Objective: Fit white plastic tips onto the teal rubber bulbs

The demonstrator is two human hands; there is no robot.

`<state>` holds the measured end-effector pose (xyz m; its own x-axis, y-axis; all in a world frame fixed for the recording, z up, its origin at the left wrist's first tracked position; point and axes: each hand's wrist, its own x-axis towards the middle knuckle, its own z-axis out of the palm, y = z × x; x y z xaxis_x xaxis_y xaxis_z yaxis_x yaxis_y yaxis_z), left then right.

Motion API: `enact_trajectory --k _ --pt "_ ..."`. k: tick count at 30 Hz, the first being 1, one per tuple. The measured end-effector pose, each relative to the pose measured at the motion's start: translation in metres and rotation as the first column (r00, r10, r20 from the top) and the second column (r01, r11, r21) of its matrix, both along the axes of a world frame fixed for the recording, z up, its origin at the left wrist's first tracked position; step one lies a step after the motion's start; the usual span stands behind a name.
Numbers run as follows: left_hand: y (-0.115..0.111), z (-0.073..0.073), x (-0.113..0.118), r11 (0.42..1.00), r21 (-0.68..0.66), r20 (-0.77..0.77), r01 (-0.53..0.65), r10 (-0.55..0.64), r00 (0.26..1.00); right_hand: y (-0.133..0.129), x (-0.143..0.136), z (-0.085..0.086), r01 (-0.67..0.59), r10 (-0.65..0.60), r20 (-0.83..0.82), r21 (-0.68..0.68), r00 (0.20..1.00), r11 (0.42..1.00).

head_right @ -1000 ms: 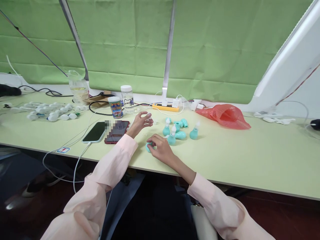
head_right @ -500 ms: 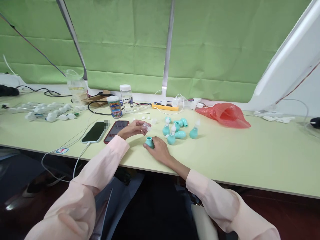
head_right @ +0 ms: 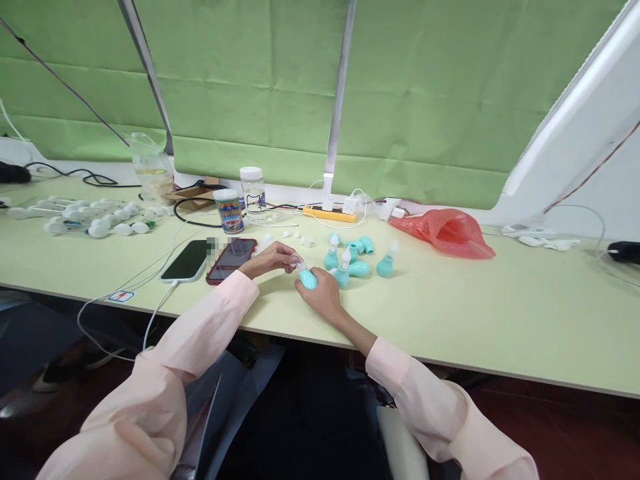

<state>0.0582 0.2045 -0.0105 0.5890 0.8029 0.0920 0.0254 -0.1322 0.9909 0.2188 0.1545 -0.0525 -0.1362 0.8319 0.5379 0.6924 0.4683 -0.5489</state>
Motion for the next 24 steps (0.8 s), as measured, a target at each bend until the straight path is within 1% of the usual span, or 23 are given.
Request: enact_trajectory --k 5,7,9,12,15,17,21,24 --pt "0.0008 0.0019 -0.0027 0.996 0.079 -0.083 0.031 -0.025 0.996 -0.0005 0.0005 -0.0009 0.042 -0.044 0.044 0.051 0.998 0.998" --pt "0.0002 0.0027 -0.0031 0.993 0.112 -0.12 0.023 -0.009 0.993 0.0 0.0006 -0.0017 0.034 -0.036 0.03 0.056 0.999 0.998" --pt "-0.0007 0.003 -0.0028 0.992 0.126 -0.141 0.009 0.008 0.99 0.0008 0.0008 -0.0025 0.013 -0.013 0.008 0.03 1.0 0.999" --pt "-0.0019 0.0023 -0.0009 0.993 0.12 -0.154 -0.01 0.028 0.988 0.0017 0.001 -0.0036 -0.011 0.011 -0.016 -0.007 1.0 1.0" --pt "-0.0026 0.0005 0.0014 0.991 0.118 -0.149 -0.056 0.073 0.986 0.0017 0.0006 -0.0045 -0.004 0.004 -0.031 -0.011 1.0 1.0" --pt "-0.0028 -0.0007 0.0023 0.993 0.095 -0.133 -0.071 0.084 0.988 0.0008 -0.0001 -0.0045 -0.003 0.002 -0.044 -0.013 0.999 1.0" --pt "-0.0025 -0.0024 0.0016 1.0 0.002 -0.095 -0.025 0.025 0.995 -0.0023 -0.0018 -0.0025 -0.023 0.02 -0.111 -0.024 0.994 0.999" --pt "-0.0015 -0.0031 0.0001 1.0 0.006 -0.081 0.018 -0.017 0.997 -0.0029 -0.0015 -0.0011 -0.04 0.029 -0.167 -0.059 0.986 0.997"
